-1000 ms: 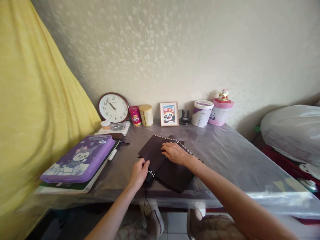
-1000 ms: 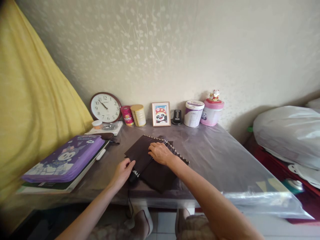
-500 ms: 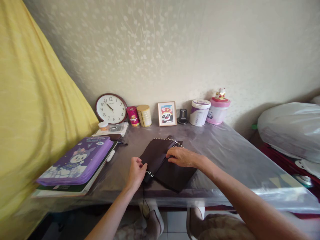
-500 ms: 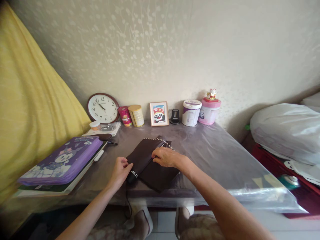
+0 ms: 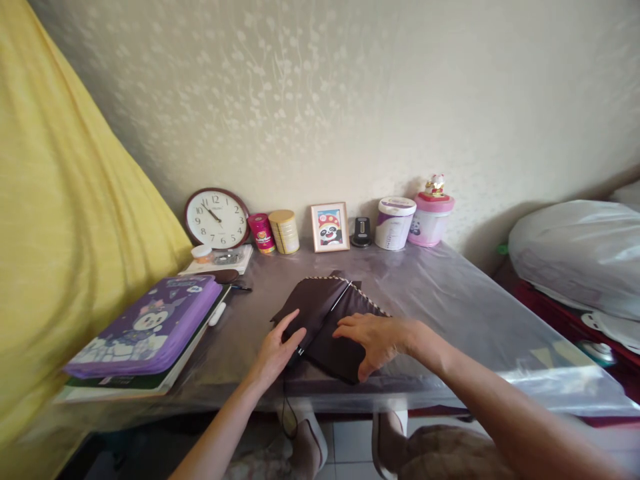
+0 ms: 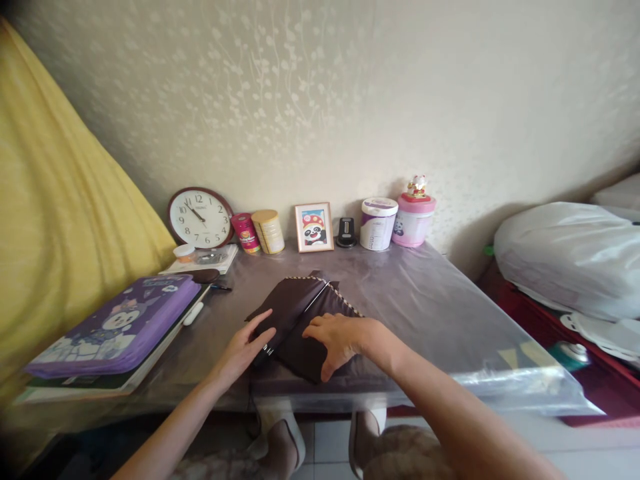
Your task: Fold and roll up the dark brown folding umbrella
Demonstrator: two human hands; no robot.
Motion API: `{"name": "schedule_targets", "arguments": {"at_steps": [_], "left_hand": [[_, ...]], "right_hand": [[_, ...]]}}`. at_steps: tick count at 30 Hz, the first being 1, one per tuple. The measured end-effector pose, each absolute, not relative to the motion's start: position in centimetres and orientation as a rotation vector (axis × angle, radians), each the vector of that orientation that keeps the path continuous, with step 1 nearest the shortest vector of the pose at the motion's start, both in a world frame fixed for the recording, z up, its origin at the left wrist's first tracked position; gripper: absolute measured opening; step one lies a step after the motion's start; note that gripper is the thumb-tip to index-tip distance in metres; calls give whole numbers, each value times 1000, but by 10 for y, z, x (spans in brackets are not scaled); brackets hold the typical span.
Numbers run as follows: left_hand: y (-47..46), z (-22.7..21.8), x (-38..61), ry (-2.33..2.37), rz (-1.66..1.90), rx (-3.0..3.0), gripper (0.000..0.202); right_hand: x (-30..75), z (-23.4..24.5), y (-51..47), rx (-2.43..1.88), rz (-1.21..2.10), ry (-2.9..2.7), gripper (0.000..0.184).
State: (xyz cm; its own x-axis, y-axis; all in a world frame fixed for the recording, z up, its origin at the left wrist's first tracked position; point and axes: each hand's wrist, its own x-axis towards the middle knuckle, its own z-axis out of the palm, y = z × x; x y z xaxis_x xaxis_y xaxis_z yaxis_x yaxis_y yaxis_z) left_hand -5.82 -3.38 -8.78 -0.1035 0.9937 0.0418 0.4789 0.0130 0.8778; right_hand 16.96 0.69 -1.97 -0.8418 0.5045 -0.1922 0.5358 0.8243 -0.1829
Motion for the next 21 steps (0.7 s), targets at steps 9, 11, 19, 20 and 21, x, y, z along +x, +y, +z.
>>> {"name": "schedule_targets", "arguments": {"at_steps": [9,11,19,20,21], "left_hand": [[-31,-98,-63,1595,1001,1591,41],[-31,-99,-63,1603,989,1603,42],[-30,-102,-64,1605,996,1599,43],[-30,-102,-64,1604,996,1603,42],[-30,-102,-65,1603,997,1604,42]], "right_hand": [[169,-29,-5,821,-347,2932,72],[169,-28,-4,814,-324,2937,65],[168,-23,1,802,-396,2976,38],[168,-22,1,800,-399,2971,38],[168,-22,1,799,-391,2965,39]]}}
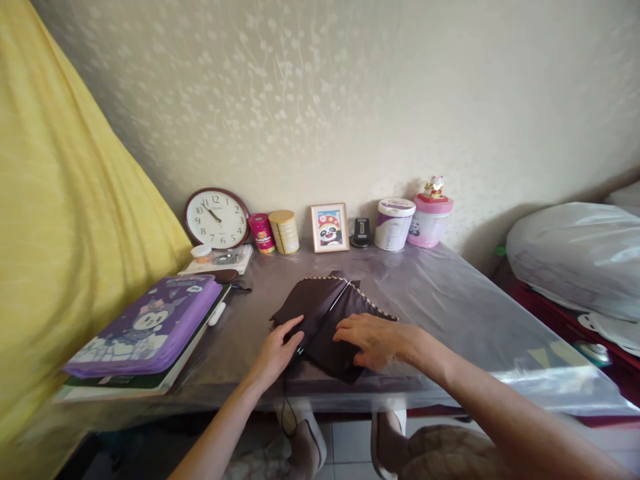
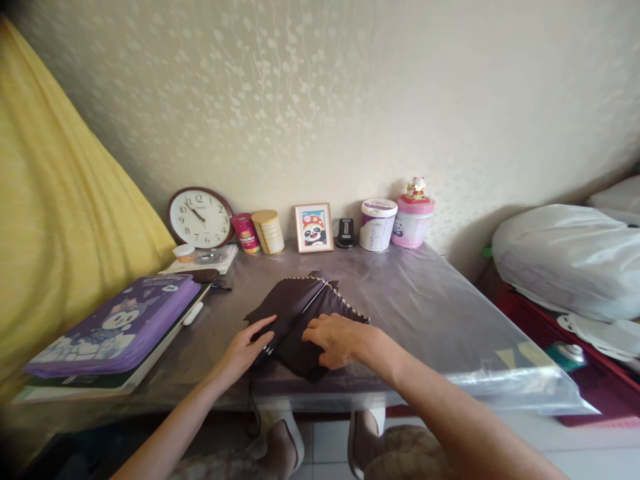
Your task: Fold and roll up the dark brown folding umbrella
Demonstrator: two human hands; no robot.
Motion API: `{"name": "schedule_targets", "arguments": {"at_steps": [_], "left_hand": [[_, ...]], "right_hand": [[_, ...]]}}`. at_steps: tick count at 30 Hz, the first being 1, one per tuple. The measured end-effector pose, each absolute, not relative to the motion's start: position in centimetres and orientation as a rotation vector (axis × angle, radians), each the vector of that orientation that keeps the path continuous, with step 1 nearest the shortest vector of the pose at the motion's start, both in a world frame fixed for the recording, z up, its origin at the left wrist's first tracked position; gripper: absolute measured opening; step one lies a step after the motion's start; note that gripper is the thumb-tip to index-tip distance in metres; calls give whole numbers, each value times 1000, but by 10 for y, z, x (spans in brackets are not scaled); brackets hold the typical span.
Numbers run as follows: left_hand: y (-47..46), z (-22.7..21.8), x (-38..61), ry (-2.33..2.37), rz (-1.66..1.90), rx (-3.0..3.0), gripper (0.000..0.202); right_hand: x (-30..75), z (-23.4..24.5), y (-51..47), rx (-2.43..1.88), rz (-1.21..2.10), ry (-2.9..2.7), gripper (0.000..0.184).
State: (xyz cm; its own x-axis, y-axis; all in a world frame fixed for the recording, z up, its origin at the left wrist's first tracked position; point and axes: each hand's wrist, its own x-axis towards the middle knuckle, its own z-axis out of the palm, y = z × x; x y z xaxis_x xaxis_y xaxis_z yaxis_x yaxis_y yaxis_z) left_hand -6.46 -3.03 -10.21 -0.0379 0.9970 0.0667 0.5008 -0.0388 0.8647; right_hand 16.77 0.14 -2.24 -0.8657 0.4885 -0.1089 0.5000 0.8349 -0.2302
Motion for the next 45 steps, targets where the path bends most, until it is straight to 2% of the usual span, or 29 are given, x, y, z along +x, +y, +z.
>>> {"name": "schedule_targets", "arguments": {"at_steps": [8,18,29,40,45], "left_hand": [[-33,-96,-63,1625,977,1612,41],[-32,-96,-64,1640,957,1601,42],[-31,-97,-63,1611,975,1597,42],[-38,-86,-69,1434,898,1401,64],[-45,-75,-67,1367,859,1386,65]], "right_hand": [[174,-26,9,837,-189,2906,43],[179,-22,17,990,-79,2850,24],[166,6,19,1326,255,2932,19],[131,-7,32,1472,-100,3296,18],[113,-16,42,1474,-242,3428,17]]}}
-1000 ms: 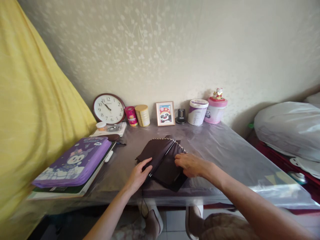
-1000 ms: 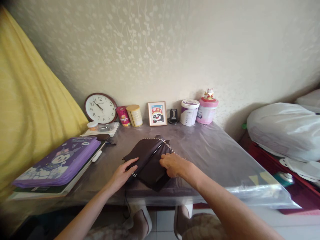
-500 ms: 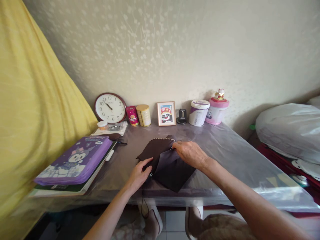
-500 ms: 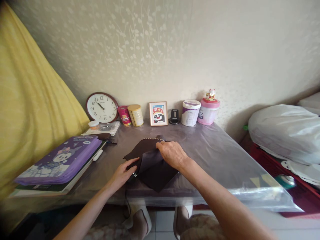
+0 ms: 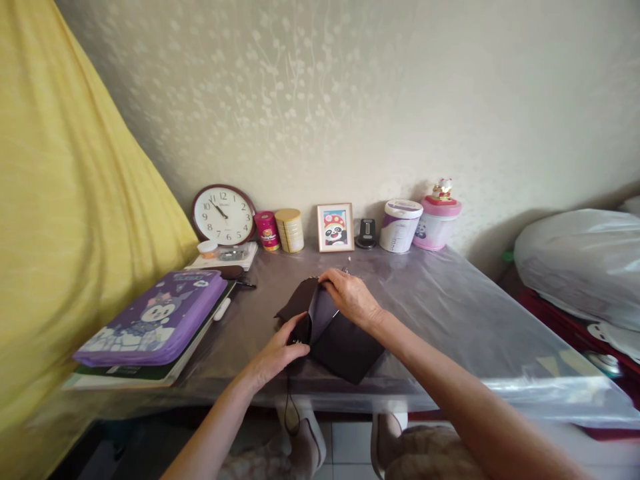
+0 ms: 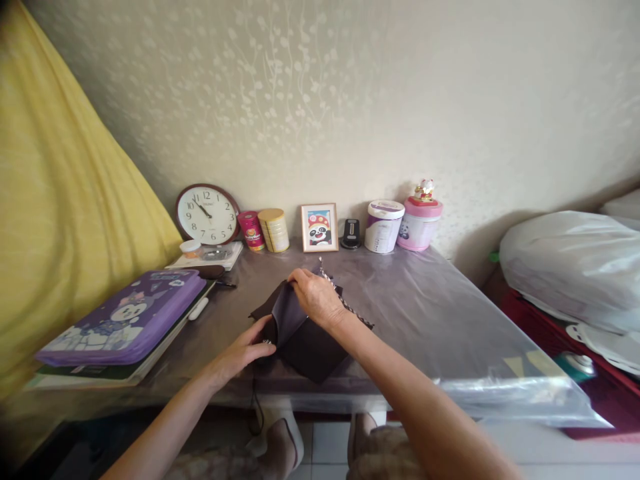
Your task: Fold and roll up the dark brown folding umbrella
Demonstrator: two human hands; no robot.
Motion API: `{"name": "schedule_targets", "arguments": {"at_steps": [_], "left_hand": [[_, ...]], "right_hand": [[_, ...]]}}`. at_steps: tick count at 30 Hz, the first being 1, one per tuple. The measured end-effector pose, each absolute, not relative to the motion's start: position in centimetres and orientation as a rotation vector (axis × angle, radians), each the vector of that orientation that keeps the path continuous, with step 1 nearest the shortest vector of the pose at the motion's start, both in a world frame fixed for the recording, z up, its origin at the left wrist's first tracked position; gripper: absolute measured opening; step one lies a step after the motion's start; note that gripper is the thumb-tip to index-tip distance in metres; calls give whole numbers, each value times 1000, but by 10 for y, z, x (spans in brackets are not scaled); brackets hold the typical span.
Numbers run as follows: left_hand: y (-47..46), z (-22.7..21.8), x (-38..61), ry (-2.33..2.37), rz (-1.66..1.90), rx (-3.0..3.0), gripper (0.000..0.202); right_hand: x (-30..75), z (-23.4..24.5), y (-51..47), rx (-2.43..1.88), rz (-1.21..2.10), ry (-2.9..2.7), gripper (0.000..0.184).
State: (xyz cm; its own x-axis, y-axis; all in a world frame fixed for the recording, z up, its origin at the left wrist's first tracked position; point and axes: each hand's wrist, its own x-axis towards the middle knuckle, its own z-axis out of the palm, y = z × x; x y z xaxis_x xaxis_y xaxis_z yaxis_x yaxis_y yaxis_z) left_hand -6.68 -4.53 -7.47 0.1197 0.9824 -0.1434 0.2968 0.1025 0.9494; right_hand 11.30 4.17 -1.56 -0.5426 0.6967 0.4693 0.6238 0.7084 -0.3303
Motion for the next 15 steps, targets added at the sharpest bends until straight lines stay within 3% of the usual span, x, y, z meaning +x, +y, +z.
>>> {"name": "schedule_targets", "arguments": {"at_steps": [5,10,15], "left_hand": [[-45,-77,-58,1501,926,1505,58],[-36,-87,-54,1594,970,1606,38],[-34,-88,-57,1722,986,1536,41]], "right_hand": [[99,-24,50,-1019,200,-2297,16],[88,-38,57,-1016,225,-2334,17],[88,-40,53,-969,193,-2333,24]]}}
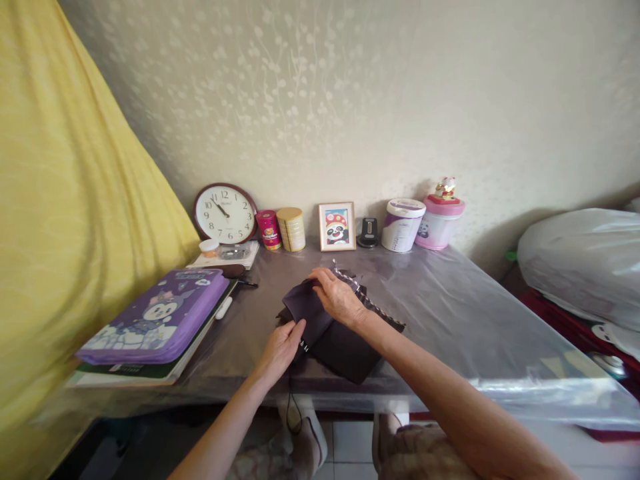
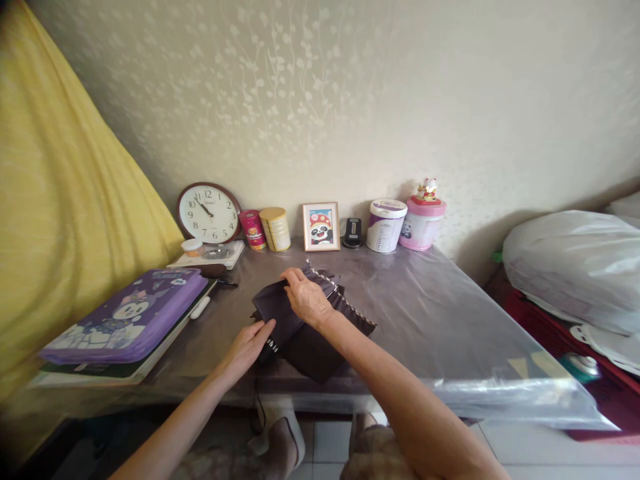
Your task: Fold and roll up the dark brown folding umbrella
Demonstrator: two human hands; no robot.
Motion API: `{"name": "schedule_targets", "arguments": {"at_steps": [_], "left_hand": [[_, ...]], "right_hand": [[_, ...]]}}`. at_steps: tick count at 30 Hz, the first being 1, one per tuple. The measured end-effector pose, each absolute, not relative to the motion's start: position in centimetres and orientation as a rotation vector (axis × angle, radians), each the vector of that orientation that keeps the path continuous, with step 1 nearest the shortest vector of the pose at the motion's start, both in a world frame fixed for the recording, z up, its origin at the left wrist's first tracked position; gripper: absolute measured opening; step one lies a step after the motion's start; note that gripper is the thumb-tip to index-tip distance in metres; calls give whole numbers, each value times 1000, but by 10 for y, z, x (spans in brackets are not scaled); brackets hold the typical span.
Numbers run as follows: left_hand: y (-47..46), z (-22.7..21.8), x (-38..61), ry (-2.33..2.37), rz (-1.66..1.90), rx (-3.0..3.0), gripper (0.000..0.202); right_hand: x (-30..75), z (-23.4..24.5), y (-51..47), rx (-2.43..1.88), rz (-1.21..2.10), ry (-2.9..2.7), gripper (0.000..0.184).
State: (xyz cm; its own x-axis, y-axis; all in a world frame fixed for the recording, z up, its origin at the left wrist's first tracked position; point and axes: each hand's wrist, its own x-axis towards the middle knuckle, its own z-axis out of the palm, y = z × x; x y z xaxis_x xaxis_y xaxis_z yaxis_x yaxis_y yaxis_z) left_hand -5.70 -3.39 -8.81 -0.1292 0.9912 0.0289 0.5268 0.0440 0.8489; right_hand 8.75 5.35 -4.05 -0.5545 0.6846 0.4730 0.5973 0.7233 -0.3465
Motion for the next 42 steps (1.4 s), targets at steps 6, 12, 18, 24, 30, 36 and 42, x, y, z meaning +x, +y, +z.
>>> {"name": "schedule_targets", "arguments": {"at_steps": [6,12,18,24,30,36,42], "left_hand": [[-31,-91,-58,1746,1071,1442,42],[-26,-99,-60,1819,1096,1455,43],[-25,-102,-62,1824,1164,1430,38],[-24,-104,-62,1844,1257,1247,27],[-29,-100,-61,1680,1287,1052,60],[-36,-87,-60,1583,1182,1294,46],[-31,-90,-62,1623,1101,1349,34]], "right_hand": [[97,-43,45,-751,127,-2458,21],[102,-66,51,-656,10,-2750,17],[108,-62,52,-757,-108,-2710,17],[111,-58,47,-701,22,-2775,14],[111,-57,46,-775,41,-2782,16],[126,-40,45,-827,69,-2761,20],[152,-20,28,-900,550,-2853,23]]}}
